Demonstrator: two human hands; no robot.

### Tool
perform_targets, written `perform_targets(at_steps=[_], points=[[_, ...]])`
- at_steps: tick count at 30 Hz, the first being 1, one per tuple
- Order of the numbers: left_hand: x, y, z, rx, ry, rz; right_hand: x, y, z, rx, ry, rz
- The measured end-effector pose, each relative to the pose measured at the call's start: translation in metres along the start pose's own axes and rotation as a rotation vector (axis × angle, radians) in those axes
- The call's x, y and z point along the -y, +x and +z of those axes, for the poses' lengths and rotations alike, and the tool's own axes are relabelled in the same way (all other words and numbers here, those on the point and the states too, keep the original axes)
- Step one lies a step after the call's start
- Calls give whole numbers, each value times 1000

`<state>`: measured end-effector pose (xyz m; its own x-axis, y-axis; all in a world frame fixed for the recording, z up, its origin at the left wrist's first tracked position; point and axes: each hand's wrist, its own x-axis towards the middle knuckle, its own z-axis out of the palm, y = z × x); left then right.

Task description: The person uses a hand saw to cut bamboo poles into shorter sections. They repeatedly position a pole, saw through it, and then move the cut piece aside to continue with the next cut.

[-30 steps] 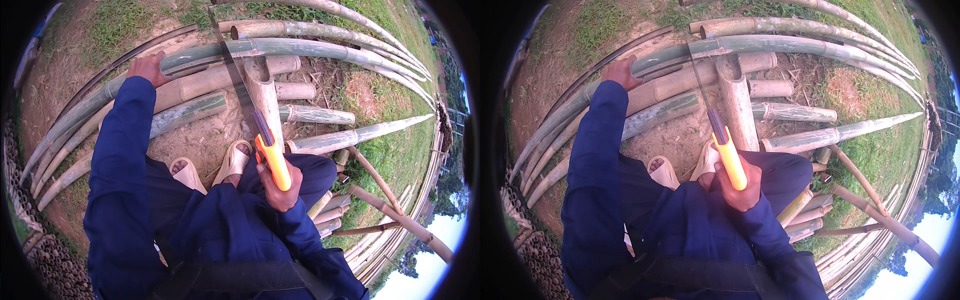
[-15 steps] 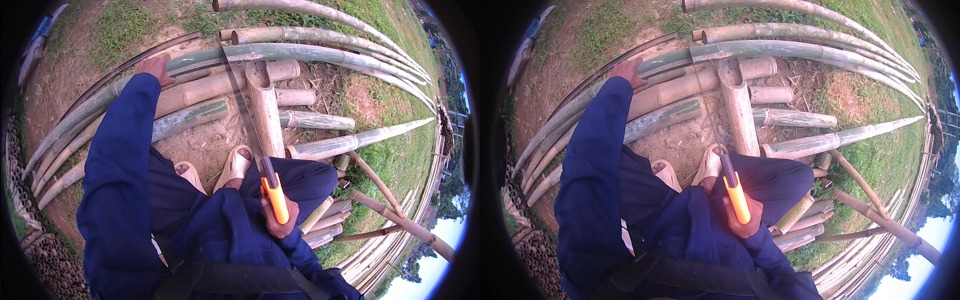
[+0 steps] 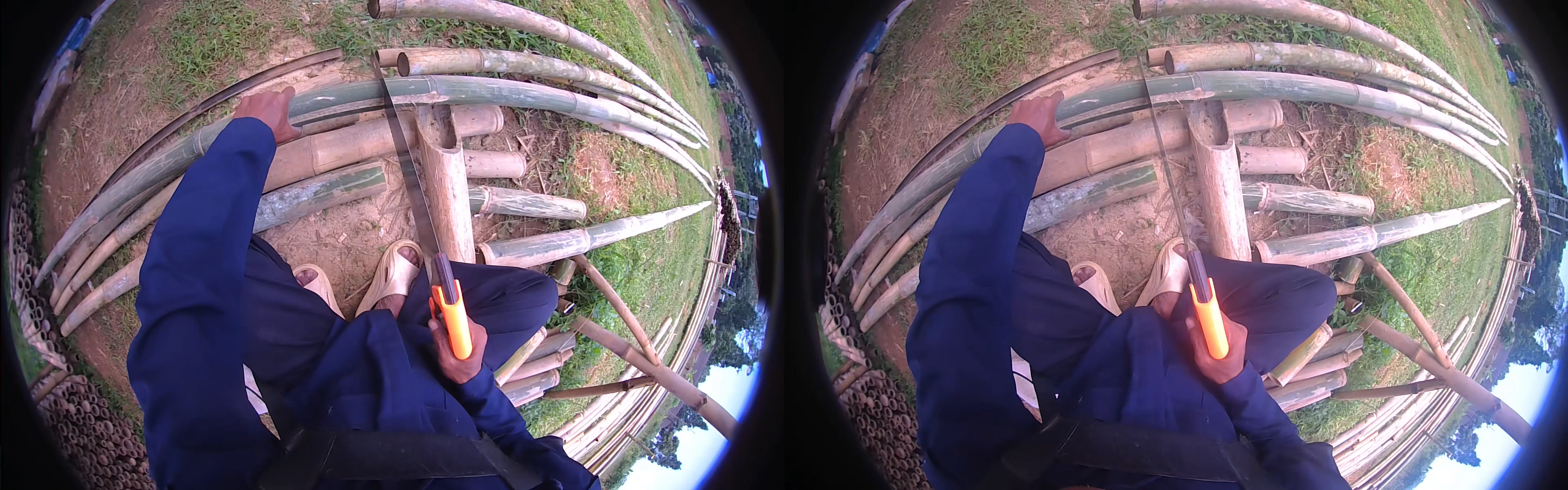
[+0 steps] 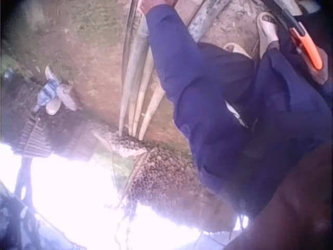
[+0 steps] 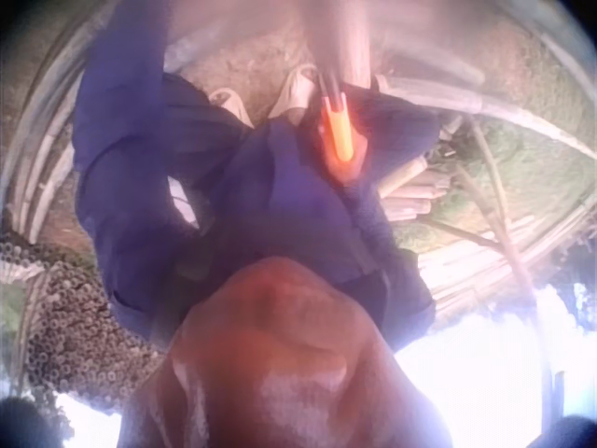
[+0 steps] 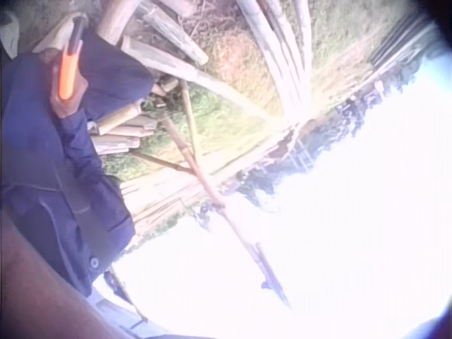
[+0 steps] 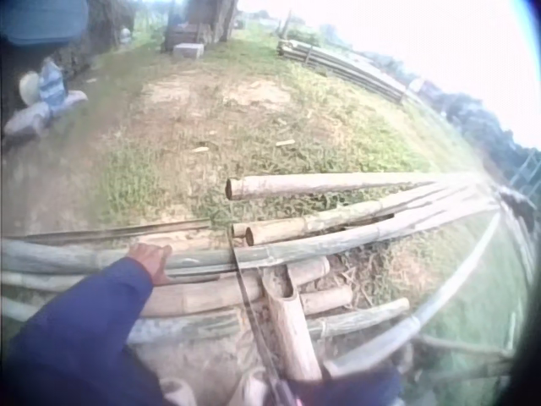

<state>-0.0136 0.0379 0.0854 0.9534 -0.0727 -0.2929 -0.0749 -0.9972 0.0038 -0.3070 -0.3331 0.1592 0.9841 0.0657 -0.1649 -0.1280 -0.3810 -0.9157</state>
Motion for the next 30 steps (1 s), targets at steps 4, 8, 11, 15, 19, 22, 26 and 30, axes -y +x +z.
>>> perform_targets(at_steps=[4, 8, 11, 15, 19, 22, 26, 30], points=[[-1, 1, 8, -37, -18, 16, -4, 75, 21, -18, 93, 50], [-2, 10, 7, -64, -2, 42, -2, 183, 55, -18, 132, -37], [5, 3, 10, -71, -18, 17, -21, 135, 50, 11, 187, 3], [3, 0, 8, -60, -14, 30, -1, 6, 1, -25, 36, 39], [2, 6, 9, -44, -17, 11, 1, 34, 4, -27, 46, 28], [-2, 6, 11, -51, -16, 28, -16, 147, 44, -21, 85, 25], [-2, 3, 6, -32, -10, -19, -6, 170, 55, 9, 85, -55], [0, -3, 5, -7, -9, -30, 2, 51, 16, -45, 99, 10]])
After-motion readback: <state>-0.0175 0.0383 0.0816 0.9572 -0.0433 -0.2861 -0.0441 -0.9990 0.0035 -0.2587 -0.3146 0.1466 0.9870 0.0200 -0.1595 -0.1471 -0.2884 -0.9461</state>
